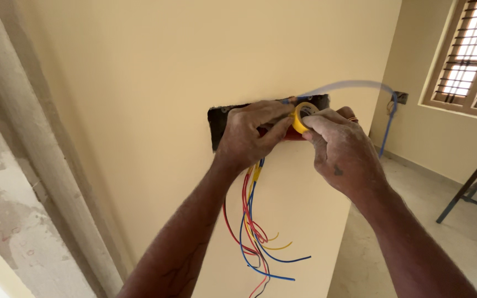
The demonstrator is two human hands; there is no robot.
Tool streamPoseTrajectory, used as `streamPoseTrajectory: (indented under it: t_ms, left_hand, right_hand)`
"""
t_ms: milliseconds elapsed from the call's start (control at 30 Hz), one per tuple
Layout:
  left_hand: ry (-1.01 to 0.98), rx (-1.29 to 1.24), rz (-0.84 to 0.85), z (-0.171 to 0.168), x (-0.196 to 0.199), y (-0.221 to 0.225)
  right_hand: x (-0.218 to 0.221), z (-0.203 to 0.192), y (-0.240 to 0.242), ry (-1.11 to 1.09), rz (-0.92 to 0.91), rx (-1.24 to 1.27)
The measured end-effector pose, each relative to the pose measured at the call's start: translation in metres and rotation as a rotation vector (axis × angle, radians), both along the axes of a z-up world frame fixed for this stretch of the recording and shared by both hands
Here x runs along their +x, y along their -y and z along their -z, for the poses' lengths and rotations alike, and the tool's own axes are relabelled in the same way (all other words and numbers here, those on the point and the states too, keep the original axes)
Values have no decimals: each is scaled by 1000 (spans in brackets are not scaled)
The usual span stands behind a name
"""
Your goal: The person prepares electrical wires inside a wall-mounted junction box by applying yellow tape to wire bundles and then using pliers to strip the ends of specific wires.
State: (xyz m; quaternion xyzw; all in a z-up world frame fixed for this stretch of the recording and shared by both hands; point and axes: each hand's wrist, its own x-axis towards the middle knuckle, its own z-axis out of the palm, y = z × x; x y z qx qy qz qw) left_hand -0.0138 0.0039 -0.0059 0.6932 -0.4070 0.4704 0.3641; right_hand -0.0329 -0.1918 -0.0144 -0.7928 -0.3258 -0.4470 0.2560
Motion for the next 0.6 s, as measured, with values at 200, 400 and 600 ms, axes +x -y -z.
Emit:
streamPoseTrajectory:
  t_ms: [200,400,600]
  left_hand:
    - [37,4,-19,3,2,5]
    - [-74,-107,-23,7,3,5]
    - [-164,-116,110,-2,3,-2]
  right_hand:
    - [-1,-2,5,44,-75,-40]
    - [-12,3,-5,154,-52,-35]
    - [-18,-9,0,-119,251,87]
